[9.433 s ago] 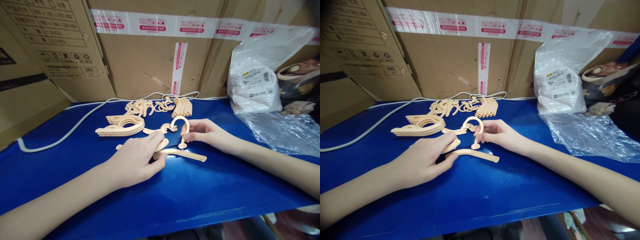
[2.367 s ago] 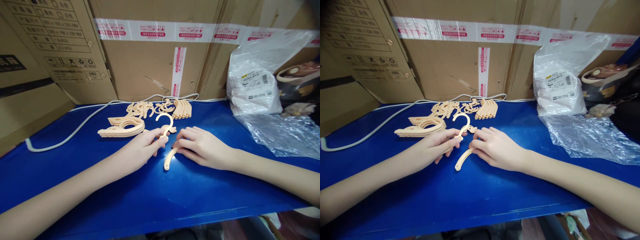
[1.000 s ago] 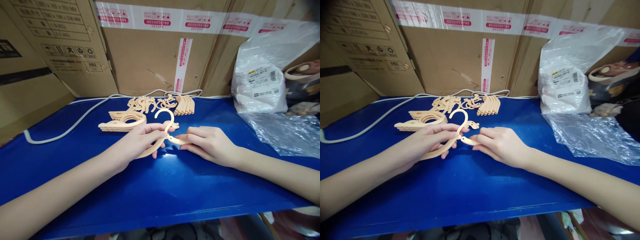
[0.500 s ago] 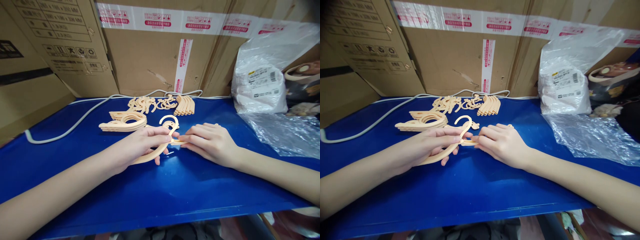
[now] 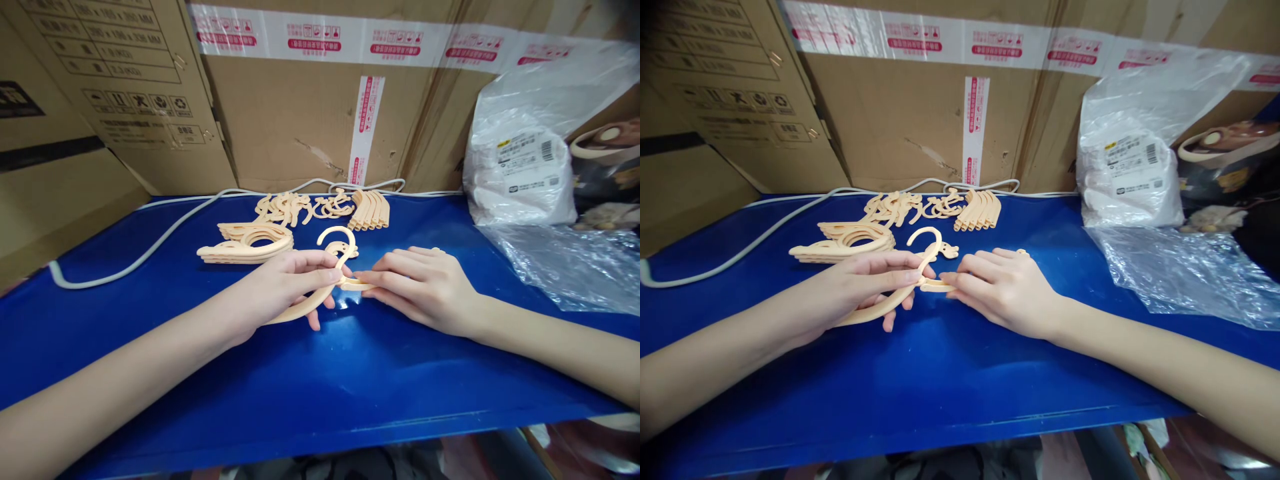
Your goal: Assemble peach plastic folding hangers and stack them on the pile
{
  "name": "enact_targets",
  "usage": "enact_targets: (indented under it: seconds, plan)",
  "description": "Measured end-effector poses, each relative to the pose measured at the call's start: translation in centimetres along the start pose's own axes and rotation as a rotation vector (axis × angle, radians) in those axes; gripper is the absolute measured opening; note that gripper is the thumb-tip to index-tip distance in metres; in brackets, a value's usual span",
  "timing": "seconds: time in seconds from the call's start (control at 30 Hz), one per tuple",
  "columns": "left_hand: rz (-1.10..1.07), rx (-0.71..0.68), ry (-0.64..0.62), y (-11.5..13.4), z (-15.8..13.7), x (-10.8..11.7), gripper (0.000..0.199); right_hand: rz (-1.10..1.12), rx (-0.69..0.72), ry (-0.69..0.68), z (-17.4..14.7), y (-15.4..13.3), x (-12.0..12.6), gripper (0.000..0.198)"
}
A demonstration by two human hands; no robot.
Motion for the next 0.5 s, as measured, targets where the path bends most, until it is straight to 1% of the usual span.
enact_targets:
  seconds: [0.27, 0.5]
  plan:
    - [0.088, -0.015, 0.066, 0.39, -0.16, 0.34, 0.018, -0.033, 0.03, 0.003, 0.08, -0.36, 0.12, 0.022]
    - [0.148, -0.046, 0.075, 0.6, -0.21, 0.5, 0.025, -0.021, 0.046, -0.02, 0.03, -0.6, 0.0, 0.022]
Point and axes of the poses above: each hand's wrist, its own z-axis towards the middle knuckle, its own x-axis out of the back of the hand, y = z × x, the point moved 9 cm from there along z, towards the middle knuckle, and after that the axes turned 3 degrees about x, right-handed, at the moved point
